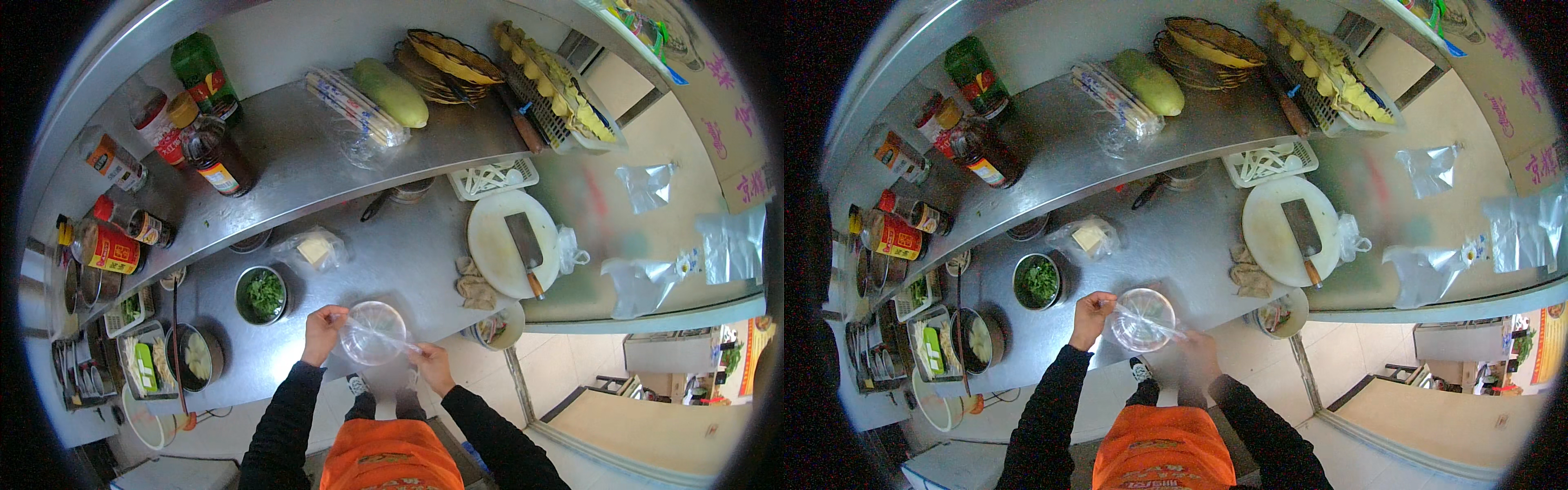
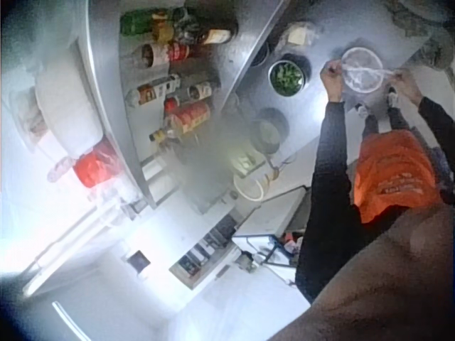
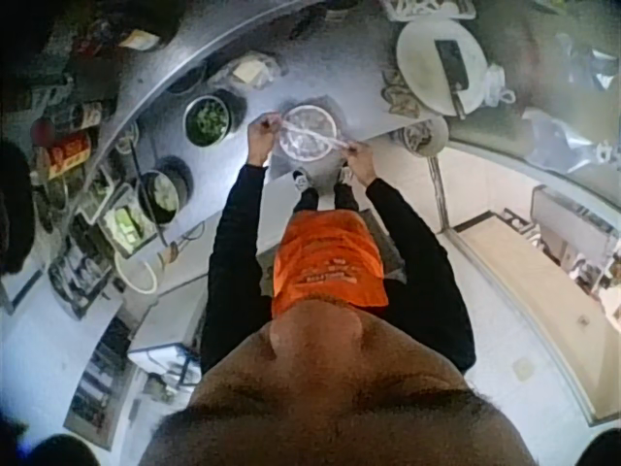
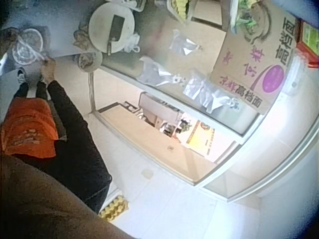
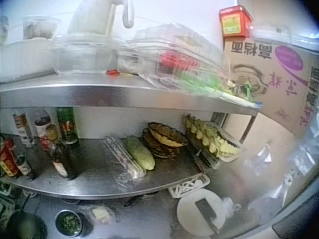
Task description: The person assembles a noodle bowl by ladling broth into a cup, adding noodles, a fried egg, and chopped greens. They then cover the bowl with a plastic lid and place it into a plastic bag for takeaway.
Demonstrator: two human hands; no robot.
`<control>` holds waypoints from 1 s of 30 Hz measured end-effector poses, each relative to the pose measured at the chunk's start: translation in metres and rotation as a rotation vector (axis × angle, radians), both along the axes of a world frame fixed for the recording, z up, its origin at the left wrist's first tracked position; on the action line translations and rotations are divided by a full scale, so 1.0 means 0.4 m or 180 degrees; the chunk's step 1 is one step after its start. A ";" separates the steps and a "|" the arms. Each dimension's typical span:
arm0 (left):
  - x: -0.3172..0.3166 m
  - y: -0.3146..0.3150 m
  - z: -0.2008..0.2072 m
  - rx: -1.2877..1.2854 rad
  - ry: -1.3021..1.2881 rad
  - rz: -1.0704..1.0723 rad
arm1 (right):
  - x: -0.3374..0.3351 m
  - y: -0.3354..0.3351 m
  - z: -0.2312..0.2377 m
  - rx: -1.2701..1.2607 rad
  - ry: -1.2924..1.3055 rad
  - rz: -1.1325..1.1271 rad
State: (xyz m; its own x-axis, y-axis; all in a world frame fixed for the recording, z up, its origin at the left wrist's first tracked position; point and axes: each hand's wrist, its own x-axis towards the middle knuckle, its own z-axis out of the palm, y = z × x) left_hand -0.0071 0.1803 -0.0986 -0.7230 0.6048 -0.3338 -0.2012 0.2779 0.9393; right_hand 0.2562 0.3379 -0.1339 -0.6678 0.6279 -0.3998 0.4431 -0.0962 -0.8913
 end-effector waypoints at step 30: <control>0.032 -0.070 0.032 0.0018 -0.0400 0.0130 | -0.013 0.068 -0.038 -0.0988 0.0394 0.0320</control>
State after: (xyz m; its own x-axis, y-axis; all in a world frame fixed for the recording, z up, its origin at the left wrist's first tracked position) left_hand 0.0057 0.1522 -0.0858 -0.6997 0.5779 -0.4200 -0.3284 0.2619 0.9075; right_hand 0.2510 0.3650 -0.1492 -0.7756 0.4177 -0.4733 0.3544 -0.3324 -0.8740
